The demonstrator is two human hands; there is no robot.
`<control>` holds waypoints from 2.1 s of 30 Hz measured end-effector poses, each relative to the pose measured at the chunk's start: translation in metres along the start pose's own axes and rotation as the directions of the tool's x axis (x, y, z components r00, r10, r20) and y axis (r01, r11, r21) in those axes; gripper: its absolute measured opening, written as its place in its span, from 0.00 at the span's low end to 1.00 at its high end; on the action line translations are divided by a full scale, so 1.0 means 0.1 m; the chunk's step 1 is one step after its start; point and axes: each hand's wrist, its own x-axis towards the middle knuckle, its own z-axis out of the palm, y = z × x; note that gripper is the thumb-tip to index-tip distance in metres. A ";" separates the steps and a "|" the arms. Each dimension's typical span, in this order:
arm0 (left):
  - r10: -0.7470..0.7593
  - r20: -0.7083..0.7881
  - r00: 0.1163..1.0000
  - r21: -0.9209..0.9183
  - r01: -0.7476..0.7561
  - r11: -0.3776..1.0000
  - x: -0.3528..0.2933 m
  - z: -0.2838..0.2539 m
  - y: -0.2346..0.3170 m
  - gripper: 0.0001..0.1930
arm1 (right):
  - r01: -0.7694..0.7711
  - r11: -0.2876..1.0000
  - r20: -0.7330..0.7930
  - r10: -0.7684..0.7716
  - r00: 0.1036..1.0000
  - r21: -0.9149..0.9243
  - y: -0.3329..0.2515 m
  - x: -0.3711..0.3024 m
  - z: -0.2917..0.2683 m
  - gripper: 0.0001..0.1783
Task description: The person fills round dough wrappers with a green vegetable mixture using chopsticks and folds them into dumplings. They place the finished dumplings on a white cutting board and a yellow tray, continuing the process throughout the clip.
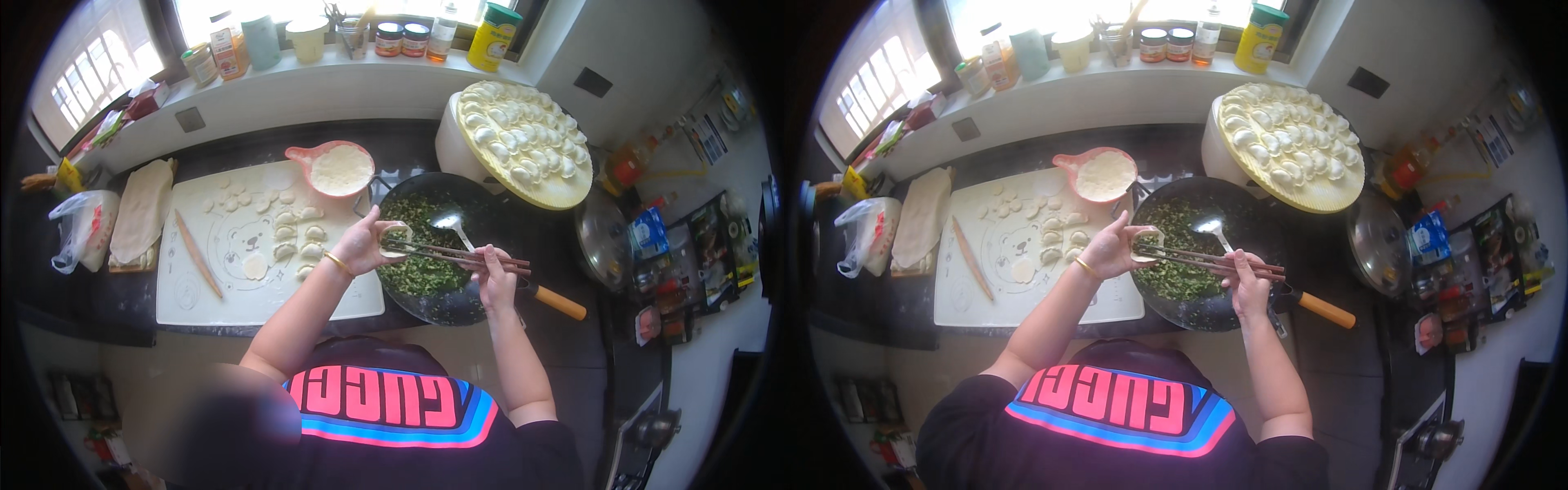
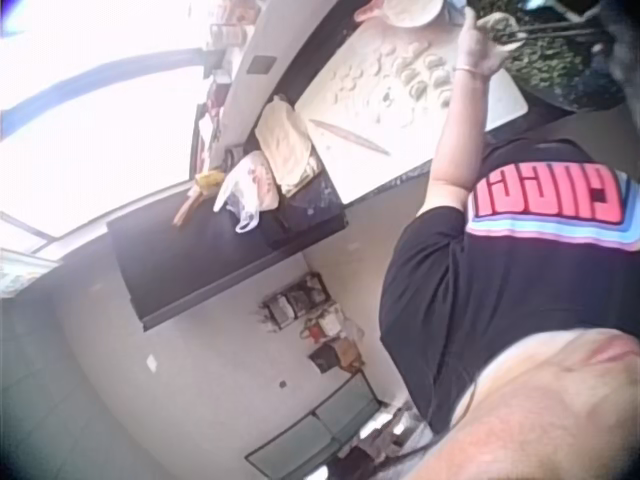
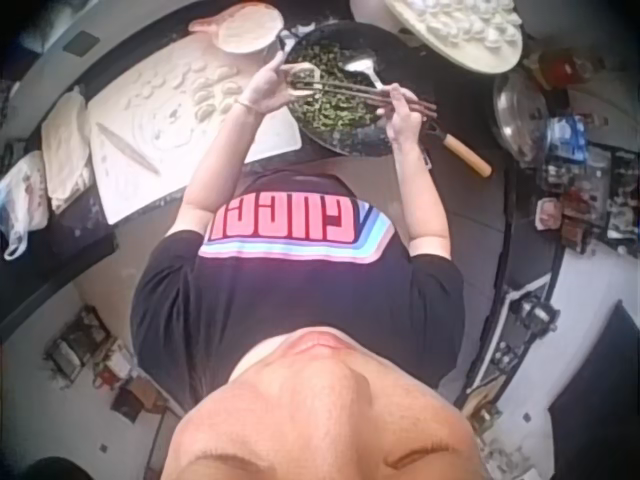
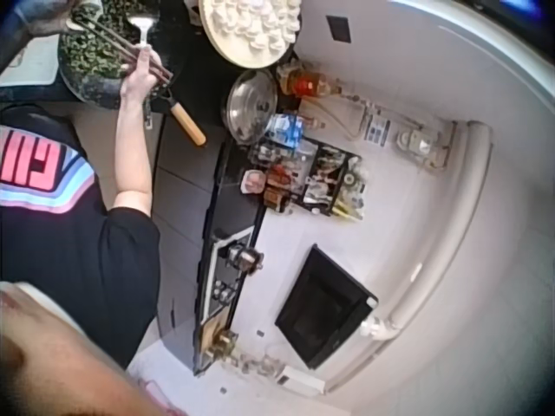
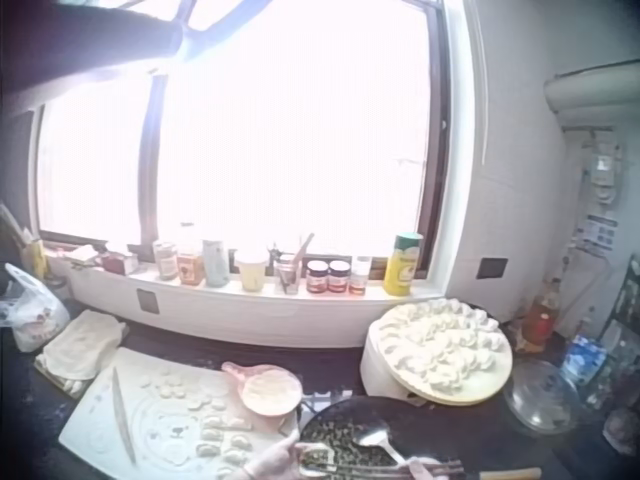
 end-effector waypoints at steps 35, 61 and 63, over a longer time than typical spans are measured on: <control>0.151 -0.078 0.985 -0.048 -0.155 0.987 -0.29 -0.25 0.22 0.28 | -0.138 0.970 -0.255 0.084 0.963 -0.199 0.63 0.18 -0.36 0.12; 0.004 0.050 0.999 -0.098 0.001 0.995 0.02 -0.27 0.02 0.27 | 0.468 0.811 0.339 -0.356 0.871 -0.352 -0.18 -0.28 0.34 0.06; 0.005 0.030 1.000 -0.083 -0.002 0.997 0.02 -0.26 0.02 0.28 | 0.522 0.785 0.378 -0.396 0.837 -0.335 -0.23 -0.25 0.33 0.06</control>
